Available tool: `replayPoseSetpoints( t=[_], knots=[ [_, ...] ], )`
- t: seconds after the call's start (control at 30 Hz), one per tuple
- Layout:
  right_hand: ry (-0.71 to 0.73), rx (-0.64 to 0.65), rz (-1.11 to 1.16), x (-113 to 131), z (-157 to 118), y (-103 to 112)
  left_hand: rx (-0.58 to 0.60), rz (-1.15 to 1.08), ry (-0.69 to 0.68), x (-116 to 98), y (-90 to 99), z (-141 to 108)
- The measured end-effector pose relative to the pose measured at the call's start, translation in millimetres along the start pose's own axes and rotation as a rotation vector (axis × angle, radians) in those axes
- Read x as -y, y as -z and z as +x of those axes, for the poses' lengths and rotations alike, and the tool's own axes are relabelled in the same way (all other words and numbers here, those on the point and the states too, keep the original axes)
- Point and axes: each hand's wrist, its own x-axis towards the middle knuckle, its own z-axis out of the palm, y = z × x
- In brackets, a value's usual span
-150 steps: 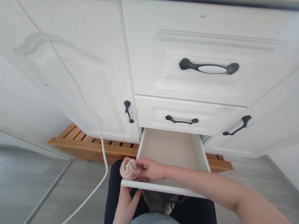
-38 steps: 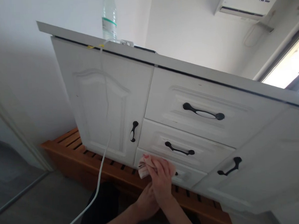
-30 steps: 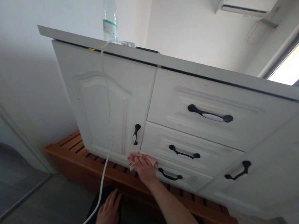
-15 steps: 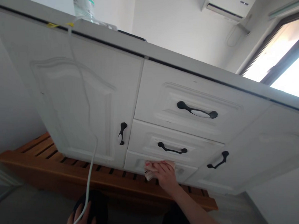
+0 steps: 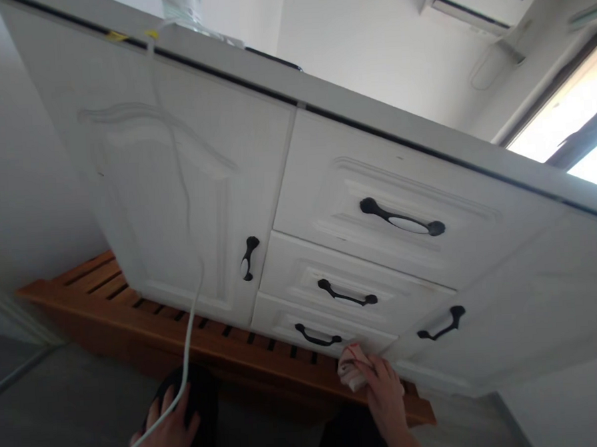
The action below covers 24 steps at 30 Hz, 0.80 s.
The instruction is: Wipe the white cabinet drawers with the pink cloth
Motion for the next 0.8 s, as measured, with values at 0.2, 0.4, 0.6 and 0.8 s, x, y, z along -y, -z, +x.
replayPoseSetpoints(
  t=[0.2, 0.4, 0.6, 0.8],
  knots=[
    [0.037, -0.395, 0.1, 97.6, 109.0, -14.5, -0.02, -0.107, -0.001, 0.0, -1.9, 1.3],
    [0.182, -0.409, 0.105, 170.4, 159.2, -92.2, -0.02, -0.104, 0.018, 4.8, 0.0, 0.5],
    [0.462, 0.012, 0.22, 206.9, 172.4, -117.3, 0.011, -0.058, 0.02, 3.9, 7.0, 2.7],
    [0.565, 0.104, 0.217, 172.1, 153.3, -100.6, -0.049, -0.058, -0.014, 6.9, 1.4, 1.8]
  ],
)
